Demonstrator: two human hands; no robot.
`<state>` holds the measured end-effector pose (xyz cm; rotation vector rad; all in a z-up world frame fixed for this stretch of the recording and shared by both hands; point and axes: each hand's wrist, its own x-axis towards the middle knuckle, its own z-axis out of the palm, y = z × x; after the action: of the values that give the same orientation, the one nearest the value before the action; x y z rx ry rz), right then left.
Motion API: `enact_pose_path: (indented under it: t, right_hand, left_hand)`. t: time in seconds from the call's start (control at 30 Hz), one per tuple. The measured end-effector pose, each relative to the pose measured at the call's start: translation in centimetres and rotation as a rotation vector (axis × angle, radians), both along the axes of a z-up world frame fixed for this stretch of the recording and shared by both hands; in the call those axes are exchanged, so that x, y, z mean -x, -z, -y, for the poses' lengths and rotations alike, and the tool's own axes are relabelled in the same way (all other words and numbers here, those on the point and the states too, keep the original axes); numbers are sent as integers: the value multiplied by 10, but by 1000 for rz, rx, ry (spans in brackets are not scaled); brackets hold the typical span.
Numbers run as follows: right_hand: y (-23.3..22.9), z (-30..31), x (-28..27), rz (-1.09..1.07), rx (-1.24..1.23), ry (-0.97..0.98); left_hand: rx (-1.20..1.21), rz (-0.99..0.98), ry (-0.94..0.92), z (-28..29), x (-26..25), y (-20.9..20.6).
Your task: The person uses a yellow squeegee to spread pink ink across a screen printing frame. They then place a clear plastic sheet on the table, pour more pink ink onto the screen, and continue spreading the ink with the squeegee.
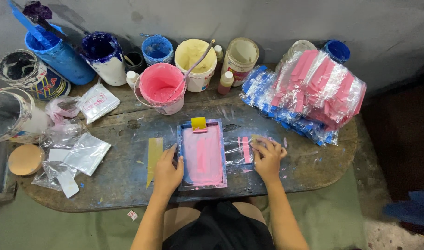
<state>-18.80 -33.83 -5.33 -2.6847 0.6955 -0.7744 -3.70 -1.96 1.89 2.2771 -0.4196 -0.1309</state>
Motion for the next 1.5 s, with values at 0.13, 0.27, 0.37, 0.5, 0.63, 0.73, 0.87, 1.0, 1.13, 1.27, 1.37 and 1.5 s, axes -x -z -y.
enact_pose_path:
  t: [0.13,0.27,0.37,0.5,0.63,0.73,0.87,1.0,1.13,1.27,1.37,1.5]
  right_hand:
    - [-1,-1,0,-2,3,5]
    - [-4,-2,0,-10,3,10]
    - [-8,-2,0,-17,1,9]
    - [-1,-1,1,-10,2,12]
    - [-3,-2,0,-11,14,13]
    - [-8,-3,-1,-4,19,8]
    - [-2,-1,0,-6,39,5]
    - [0,3,2,-2,33,5]
    - [7,17,5,-14,52,2]
    - [5,33,5,12,67,-6]
    - [-22,29,1,89,19,-41]
    - [-33,27,-4,147,1,-40]
  left_hand:
    - [7,16,-10,-1,2,2]
    - [33,3,-10,-1,1,0]
    - [45,16,-5,-2,0,6]
    - [31,10,-29,-4,0,9]
    - [46,-18,-38,-5,0,5]
    - [95,-83,-61,-7,-1,0]
    - [45,-24,-68,-17,-6,4]
    - [-55,87,-127,-41,-16,15]
    - [-52,119,-149,-60,-15,-24]
    - [-92,162,-180,-80,-22,-5]
    - [-116,166,-189,-83,-21,-2]
    - [-107,121,-169,-72,-17,-12]
